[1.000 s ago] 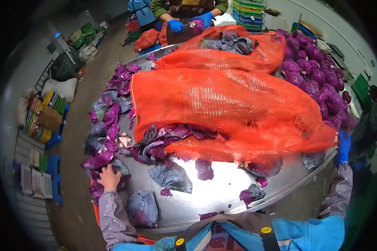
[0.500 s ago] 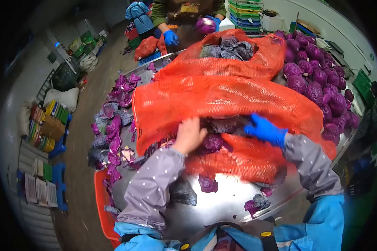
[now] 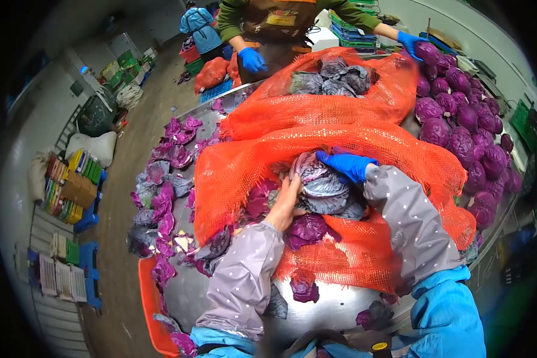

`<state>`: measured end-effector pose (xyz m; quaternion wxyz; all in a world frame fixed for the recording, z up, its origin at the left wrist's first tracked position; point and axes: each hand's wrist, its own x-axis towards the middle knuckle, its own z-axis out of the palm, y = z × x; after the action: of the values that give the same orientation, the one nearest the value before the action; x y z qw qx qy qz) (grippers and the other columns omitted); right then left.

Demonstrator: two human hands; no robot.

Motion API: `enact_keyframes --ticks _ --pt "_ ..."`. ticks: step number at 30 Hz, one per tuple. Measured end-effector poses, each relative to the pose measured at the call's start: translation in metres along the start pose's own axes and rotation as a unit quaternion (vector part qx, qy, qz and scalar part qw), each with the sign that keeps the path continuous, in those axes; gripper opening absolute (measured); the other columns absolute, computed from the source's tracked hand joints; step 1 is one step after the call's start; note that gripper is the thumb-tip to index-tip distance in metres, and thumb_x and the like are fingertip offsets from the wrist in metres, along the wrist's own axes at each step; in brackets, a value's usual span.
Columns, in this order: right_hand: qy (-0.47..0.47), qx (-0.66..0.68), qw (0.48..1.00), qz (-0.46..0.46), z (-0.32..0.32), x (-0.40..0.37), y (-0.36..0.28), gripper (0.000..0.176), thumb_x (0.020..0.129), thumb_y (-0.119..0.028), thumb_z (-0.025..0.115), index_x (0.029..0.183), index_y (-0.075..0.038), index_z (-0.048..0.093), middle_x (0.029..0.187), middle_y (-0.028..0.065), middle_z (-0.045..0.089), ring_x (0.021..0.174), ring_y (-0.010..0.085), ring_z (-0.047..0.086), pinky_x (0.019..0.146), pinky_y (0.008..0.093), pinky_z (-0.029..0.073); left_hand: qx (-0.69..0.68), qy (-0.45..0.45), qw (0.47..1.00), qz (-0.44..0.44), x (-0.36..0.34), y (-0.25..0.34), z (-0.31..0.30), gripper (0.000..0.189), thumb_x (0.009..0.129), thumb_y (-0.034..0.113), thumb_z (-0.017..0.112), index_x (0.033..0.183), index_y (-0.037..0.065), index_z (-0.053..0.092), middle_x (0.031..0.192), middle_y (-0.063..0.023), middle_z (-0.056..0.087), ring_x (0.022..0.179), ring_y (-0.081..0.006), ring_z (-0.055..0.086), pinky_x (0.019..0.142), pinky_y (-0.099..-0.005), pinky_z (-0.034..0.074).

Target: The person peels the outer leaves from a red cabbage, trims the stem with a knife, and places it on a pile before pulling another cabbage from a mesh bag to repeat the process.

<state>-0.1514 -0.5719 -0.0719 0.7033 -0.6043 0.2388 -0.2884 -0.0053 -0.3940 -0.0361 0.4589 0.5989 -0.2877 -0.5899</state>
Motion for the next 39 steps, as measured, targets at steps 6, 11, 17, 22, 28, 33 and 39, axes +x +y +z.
enact_keyframes --ticks 6,11,17,22,28,33,39 --pt "0.099 -0.083 0.985 0.114 0.066 -0.1 -0.065 0.066 0.084 -0.037 0.066 0.132 0.0 0.041 0.126 0.0135 0.054 0.113 0.0207 0.053 0.098 0.0317 0.04 -0.183 -0.006 0.982 0.043 -0.019 -0.025 0.009 0.077 0.087 0.057 0.051 0.144 0.021 0.014 0.147 -0.009 0.022 0.134 -0.0304 0.024 0.091 -0.0701 0.029" --pt "0.198 -0.304 0.931 -0.035 0.092 -0.145 -0.057 0.077 0.073 -0.046 0.073 0.125 0.004 0.047 0.118 0.0273 0.054 0.112 0.0357 0.053 0.094 0.0401 0.042 -0.206 0.073 0.973 0.07 -0.078 -0.024 0.025 0.068 0.085 0.042 0.063 0.135 0.018 0.024 0.129 -0.0141 0.042 0.115 -0.028 0.049 0.082 -0.0552 0.046" --pt "0.167 -0.219 0.96 -0.042 0.153 -0.22 -0.091 0.08 0.074 -0.039 0.076 0.129 0.003 0.036 0.123 0.0213 0.048 0.114 0.0283 0.049 0.097 0.0371 0.04 -0.095 0.129 0.961 0.225 -0.181 -0.024 0.017 0.065 0.081 0.025 0.069 0.131 0.004 0.032 0.125 -0.0174 0.04 0.115 -0.0255 0.042 0.098 -0.0369 0.034" --pt "0.076 0.032 0.987 0.138 0.204 -0.261 -0.114 0.052 0.084 -0.035 0.067 0.119 -0.008 0.04 0.091 0.004 0.053 0.071 0.0098 0.053 0.056 0.0245 0.045 0.346 0.275 0.837 0.324 -0.289 -0.014 0.005 0.077 0.065 0.021 0.077 0.129 0.003 0.039 0.119 -0.0195 0.04 0.11 -0.0348 0.04 0.096 -0.0429 0.033" --pt "-0.144 0.174 0.919 0.323 0.217 -0.281 -0.007 0.05 0.088 -0.056 0.049 0.107 -0.01 0.049 0.07 0.0008 0.05 0.052 0.0081 0.045 0.044 0.0238 0.038 0.535 0.29 0.738 0.293 -0.331 -0.043 0.009 0.063 0.06 0.027 0.082 0.114 0.007 0.058 0.108 -0.0166 0.05 0.1 -0.0335 0.046 0.084 -0.0421 0.04" --pt "-0.06 -0.063 0.956 0.28 0.21 -0.284 -0.01 0.058 0.087 -0.056 0.053 0.119 -0.008 0.052 0.091 0.004 0.057 0.056 0.0066 0.046 0.048 0.0224 0.04 0.506 0.212 0.774 0.316 -0.32 -0.086 -0.015 0.071 0.059 0.025 0.081 0.12 0.004 0.052 0.121 -0.0166 0.048 0.111 -0.036 0.044 0.094 -0.0439 0.037" --pt "-0.047 -0.227 0.96 0.157 0.193 -0.296 -0.019 0.053 0.083 -0.025 0.066 0.127 -0.004 0.044 0.114 0.012 0.053 0.094 0.021 0.055 0.078 0.0308 0.047 0.496 0.12 0.832 0.216 -0.32 -0.097 -0.062 0.096 0.054 0.026 0.084 0.135 0.007 0.036 0.143 -0.022 0.022 0.131 -0.0412 0.028 0.107 -0.046 0.028"
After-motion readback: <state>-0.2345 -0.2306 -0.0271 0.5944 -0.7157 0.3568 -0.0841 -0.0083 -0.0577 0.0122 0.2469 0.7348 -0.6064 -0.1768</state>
